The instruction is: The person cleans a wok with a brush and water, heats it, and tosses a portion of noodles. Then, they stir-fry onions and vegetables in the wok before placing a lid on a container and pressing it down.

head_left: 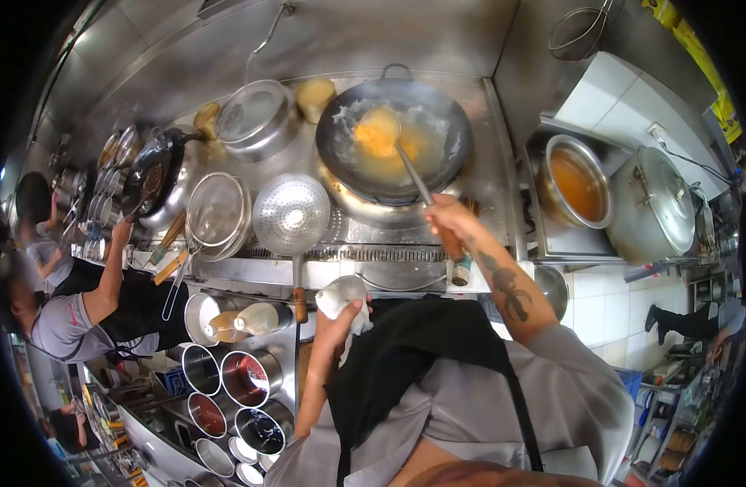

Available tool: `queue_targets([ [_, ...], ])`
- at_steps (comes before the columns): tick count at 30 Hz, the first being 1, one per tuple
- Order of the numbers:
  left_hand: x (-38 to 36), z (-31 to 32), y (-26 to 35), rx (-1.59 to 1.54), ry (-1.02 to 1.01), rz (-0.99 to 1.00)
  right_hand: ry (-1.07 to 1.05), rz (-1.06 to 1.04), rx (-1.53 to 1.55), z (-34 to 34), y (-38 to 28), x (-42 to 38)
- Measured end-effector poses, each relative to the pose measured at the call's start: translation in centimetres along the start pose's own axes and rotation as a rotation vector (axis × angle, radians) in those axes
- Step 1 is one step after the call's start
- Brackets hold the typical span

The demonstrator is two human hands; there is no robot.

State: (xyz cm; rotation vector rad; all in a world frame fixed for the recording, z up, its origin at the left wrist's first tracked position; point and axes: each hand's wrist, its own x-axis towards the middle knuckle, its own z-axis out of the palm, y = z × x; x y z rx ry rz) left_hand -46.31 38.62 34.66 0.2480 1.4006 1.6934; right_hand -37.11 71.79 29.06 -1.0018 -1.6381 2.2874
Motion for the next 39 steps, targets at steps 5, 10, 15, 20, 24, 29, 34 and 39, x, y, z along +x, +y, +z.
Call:
queue_targets([
  [5,-0.1,-0.9,-0.2,-0.015,0.025,0.039,0.117,0.098,-0.349,-3.9,-1.9,-2.0],
  [10,0.0,-0.3,0.2,-0.018,0.039,0.003,0.258,-0.094,-0.623,0.6,-0.9,-2.9],
  [15,0.3,-0.6,-0.3,-0.032,0.032,0.011,0.085,0.030,-0.211,-3.6,-1.7,-3.4],
  [20,1.3,-1.7,-1.9,-0.184,0.041,-0.115,0.361,-0.314,-0.905,-4.9,0.0,-2.9],
  [24,2.8,-1.0,-1.4,-0.450,0.032,-0.259,0.464,-0.493,-0.747,-4.4,1.3,-4.6],
  [29,6.1,1.7,-0.7,-0.508,0.072,-0.239,0.519,-0.543,-0.663,-4.5,5.7,-6.6],
  [34,14.4,3.3,-2.0,-0.431,-0.044,-0.337,0.556,-0.418,-0.799,-5.9,10.2,-6.6],
  [39,22.5,7.8,-2.8,-0.404,0.006,-0.387,0.577,-0.506,-0.820,-4.7,8.4,-8.4],
])
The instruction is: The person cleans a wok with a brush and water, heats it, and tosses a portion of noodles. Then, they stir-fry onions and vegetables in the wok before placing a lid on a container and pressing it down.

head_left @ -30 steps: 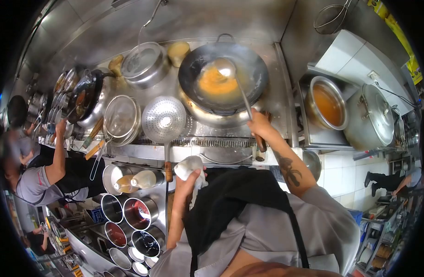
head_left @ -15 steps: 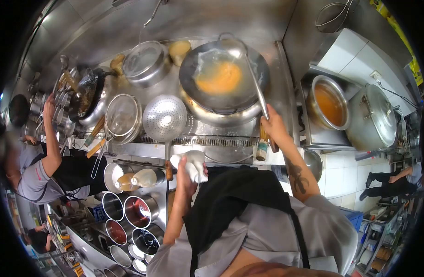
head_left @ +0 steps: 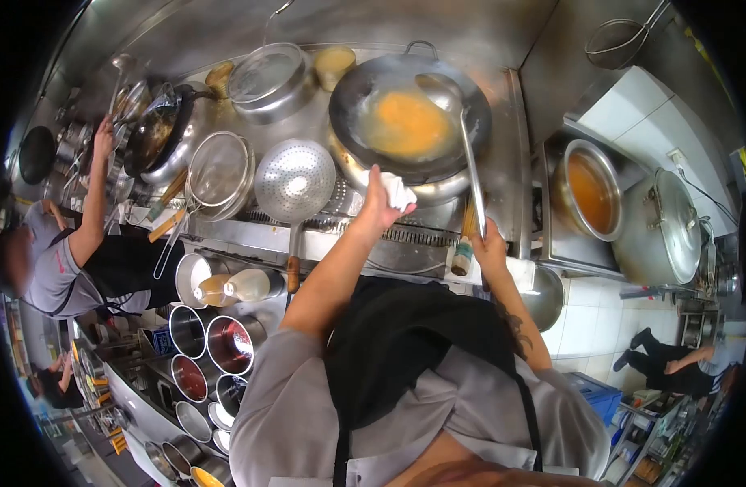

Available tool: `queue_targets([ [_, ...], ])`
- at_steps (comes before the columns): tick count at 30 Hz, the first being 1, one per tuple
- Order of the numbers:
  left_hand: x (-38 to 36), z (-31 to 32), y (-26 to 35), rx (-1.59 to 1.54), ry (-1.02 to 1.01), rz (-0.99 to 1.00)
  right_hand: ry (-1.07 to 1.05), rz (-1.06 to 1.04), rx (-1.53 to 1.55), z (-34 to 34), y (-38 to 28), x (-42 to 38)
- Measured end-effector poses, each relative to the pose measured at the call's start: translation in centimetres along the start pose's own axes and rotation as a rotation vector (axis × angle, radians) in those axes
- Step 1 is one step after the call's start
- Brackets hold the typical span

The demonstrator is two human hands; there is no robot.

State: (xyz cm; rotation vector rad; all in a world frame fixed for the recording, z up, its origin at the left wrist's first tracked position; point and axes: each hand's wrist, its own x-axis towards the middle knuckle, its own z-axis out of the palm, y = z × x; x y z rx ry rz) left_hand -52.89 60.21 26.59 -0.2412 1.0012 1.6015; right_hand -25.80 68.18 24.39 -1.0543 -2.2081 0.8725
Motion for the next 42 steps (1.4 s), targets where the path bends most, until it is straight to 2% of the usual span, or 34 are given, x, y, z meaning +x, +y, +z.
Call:
queue_targets([
  [2,1.2,1.3,0.0,-0.027,0.065,0.000,-0.002,0.012,0.048,-0.4,0.2,-0.2],
  [5,1.3,1.0,0.3,-0.065,0.009,-0.024,0.023,0.039,0.077,-0.9,1.1,-0.6],
  [9,3.9,-1.0,0.2,-0.048,-0.033,0.044,0.063,0.102,0.073,-1.2,1.1,-1.4],
  [12,5.1,-0.9,0.2,-0.077,0.037,-0.021,0.043,0.180,0.045,-1.0,1.4,-1.4],
  [19,4.3,-0.5,0.4,-0.090,0.027,-0.020,-0.061,0.119,0.029,0.0,2.6,-1.1],
  [23,1.4,-0.4,-0.3,-0.042,0.075,0.059,-0.078,0.216,0.107,0.6,4.6,0.2],
  [25,0.1,-1.4,-1.2,0.054,0.078,0.110,-0.027,0.074,0.026,-0.4,4.4,2.0],
  [26,-0.6,-2.8,-1.6,0.075,-0.038,0.111,-0.002,0.004,-0.013,-0.7,4.0,3.3],
  [29,-4.5,-4.4,-3.0,0.201,0.035,0.080,-0.027,0.002,-0.121,-0.6,4.3,8.0],
  [31,-6.9,-6.7,-4.3,0.201,-0.075,0.171,-0.029,0.012,-0.118,0.0,3.4,10.6],
  [32,-8.0,-7.8,-4.8,0.200,-0.131,0.217,-0.071,0.071,-0.053,0.3,2.4,10.8],
  [35,-11.0,-9.5,-5.0,0.240,0.051,0.137,-0.278,0.355,0.231,1.2,-2.2,10.9],
  [39,-13.9,-12.3,-4.9,0.209,0.109,0.139,-0.538,0.706,0.648,-0.4,-9.0,8.7],
  [40,-14.6,-12.7,-4.9,0.193,0.128,0.148,-0.537,0.748,0.859,-0.8,-9.5,8.6],
  [42,-15.8,-12.9,-4.7,0.188,0.175,0.145,-0.683,0.844,1.308,-2.5,-9.0,9.7],
])
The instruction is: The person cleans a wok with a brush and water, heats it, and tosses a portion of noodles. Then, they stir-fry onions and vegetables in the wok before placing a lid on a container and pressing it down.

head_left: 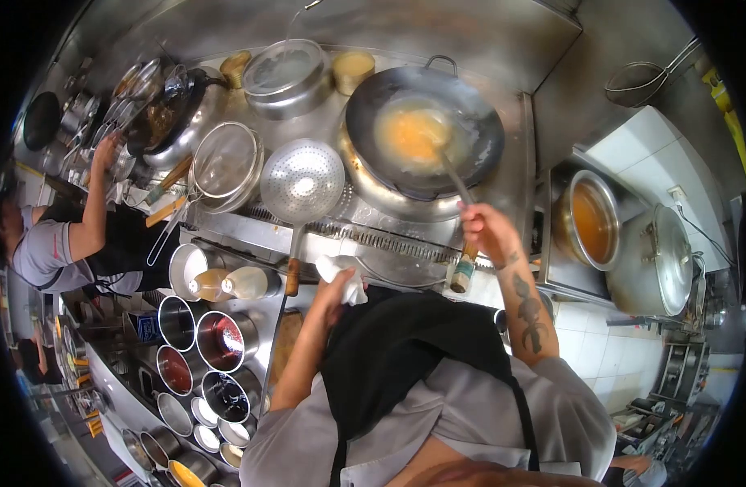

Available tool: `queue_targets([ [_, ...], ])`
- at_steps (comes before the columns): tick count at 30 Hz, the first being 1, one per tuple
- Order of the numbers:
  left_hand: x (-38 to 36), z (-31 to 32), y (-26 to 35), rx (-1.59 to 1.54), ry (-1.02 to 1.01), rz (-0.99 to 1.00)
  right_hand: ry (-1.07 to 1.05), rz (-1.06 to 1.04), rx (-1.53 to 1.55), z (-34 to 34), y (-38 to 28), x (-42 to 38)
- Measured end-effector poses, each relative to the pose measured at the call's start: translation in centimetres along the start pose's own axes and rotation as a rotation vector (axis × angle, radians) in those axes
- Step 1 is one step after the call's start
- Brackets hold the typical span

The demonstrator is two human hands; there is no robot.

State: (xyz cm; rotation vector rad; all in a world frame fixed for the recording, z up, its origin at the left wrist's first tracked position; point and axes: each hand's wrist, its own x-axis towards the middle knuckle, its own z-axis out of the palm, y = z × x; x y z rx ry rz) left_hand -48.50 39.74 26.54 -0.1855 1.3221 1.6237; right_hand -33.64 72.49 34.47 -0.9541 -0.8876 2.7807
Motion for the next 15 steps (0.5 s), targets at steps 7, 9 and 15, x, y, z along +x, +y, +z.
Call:
queue_targets([
  [7,-1.8,-0.3,1.0,0.012,-0.034,0.061,-0.283,0.087,0.329,-0.1,-3.0,-1.6],
  [9,-1.9,-0.4,1.2,0.008,-0.061,0.097,-0.208,0.030,0.221,0.8,-3.5,-1.7],
  [15,-1.9,-0.2,1.7,0.029,-0.046,0.111,0.251,-0.305,-0.521,4.4,-5.0,-1.3],
])
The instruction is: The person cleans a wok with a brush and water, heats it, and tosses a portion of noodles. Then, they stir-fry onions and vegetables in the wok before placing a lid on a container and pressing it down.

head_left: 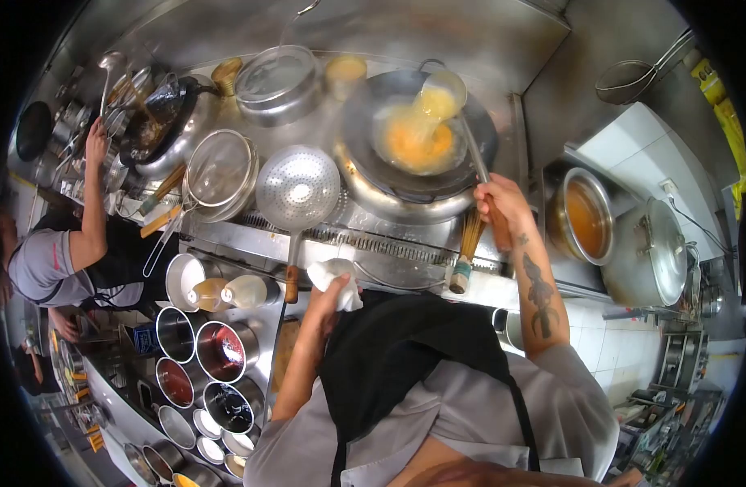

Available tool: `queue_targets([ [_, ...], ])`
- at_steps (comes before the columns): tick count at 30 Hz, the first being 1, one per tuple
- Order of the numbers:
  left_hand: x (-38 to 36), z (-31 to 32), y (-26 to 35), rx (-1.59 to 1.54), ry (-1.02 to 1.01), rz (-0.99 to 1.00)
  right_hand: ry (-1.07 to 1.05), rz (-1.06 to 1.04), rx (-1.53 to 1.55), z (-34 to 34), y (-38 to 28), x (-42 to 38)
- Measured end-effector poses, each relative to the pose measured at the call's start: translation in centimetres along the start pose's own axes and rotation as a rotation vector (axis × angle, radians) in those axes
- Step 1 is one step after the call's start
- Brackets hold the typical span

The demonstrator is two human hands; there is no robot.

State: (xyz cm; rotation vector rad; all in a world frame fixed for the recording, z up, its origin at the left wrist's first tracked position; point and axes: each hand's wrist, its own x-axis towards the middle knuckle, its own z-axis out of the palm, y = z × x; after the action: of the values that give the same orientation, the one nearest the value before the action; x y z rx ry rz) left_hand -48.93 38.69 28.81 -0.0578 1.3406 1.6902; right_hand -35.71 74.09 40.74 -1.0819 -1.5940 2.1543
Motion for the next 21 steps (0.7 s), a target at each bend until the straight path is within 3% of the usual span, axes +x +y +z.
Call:
queue_targets([
  [2,0.5,-0.3,-0.6,-0.004,-0.033,0.037,0.093,-0.120,-0.302,-0.3,0.7,1.4],
  [6,0.8,0.3,-0.5,0.008,-0.077,0.057,0.261,-0.393,-0.464,0.2,1.7,0.4],
  [8,1.7,1.1,-0.2,-0.119,-0.139,-0.072,0.299,-0.508,-0.477,0.3,2.5,-0.6],
  [18,14.3,12.4,1.2,-0.191,-0.246,-0.235,0.361,-0.550,-0.450,-3.0,13.6,-2.7],
  [21,16.4,16.0,1.4,-0.231,-0.149,-0.256,0.353,-0.523,-0.402,-3.4,15.3,-3.7],
])
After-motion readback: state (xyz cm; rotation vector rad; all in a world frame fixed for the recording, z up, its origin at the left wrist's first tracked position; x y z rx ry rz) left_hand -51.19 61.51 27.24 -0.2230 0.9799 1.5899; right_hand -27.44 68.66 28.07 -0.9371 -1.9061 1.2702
